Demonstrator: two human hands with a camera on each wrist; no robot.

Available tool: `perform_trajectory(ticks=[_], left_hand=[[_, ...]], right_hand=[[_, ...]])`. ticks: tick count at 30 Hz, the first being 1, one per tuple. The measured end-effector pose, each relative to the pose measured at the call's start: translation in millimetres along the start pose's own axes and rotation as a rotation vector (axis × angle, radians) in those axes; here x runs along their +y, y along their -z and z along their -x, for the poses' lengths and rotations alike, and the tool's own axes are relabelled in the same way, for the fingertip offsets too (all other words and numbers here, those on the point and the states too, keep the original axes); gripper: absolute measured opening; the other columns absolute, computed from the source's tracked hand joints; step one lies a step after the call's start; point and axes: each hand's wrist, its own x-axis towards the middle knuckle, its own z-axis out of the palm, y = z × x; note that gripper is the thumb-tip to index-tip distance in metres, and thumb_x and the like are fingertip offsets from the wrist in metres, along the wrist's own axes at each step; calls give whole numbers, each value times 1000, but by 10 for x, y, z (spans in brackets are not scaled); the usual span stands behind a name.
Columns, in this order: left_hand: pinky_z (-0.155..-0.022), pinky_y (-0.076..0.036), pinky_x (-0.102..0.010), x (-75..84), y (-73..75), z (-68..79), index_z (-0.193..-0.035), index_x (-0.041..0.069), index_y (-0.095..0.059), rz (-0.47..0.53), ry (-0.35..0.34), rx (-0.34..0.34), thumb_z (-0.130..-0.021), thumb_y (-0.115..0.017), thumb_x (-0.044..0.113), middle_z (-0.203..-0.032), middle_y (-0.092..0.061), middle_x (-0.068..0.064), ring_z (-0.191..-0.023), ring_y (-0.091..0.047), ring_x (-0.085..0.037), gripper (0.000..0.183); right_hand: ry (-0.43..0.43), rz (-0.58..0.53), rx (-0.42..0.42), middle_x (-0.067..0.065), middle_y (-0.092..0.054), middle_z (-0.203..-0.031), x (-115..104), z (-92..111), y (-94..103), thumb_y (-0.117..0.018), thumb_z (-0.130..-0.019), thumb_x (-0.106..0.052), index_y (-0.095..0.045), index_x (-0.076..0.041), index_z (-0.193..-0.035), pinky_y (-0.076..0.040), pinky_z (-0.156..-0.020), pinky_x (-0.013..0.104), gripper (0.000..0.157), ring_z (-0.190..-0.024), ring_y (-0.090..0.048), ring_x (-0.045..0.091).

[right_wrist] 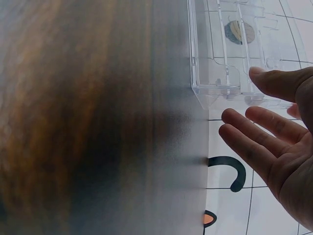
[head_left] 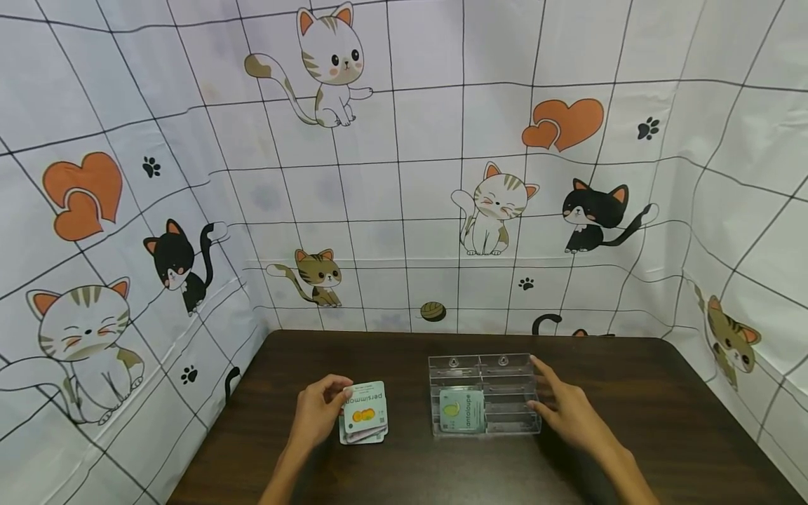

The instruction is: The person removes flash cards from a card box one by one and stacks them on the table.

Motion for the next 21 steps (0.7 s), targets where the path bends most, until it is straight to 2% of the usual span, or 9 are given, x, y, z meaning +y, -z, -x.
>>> perform_trajectory(ticks=[12,21], left_hand=[[-61,-57,-23,-29,6,1,-111,3,-78,-31,-1,-20,-97,-77,4,-95,-79,-10,-72,-67,-14,13],[-76,-52,-27,-17,55,15,-111,10,-80,-192,-53,11,-98,-78,11,-104,-81,-4,-90,-69,-13,13]], right_hand=[[-6,5,-9,39,-61,-140,-11,-6,8,-80,-92,2,-30,-5,-166,-66,-84,44,89,-109,-75,49],[-7,4,-11,39,-61,-140,-14,-8,13,-80,-92,2,-31,-4,-165,-65,-84,44,89,-110,-75,49]])
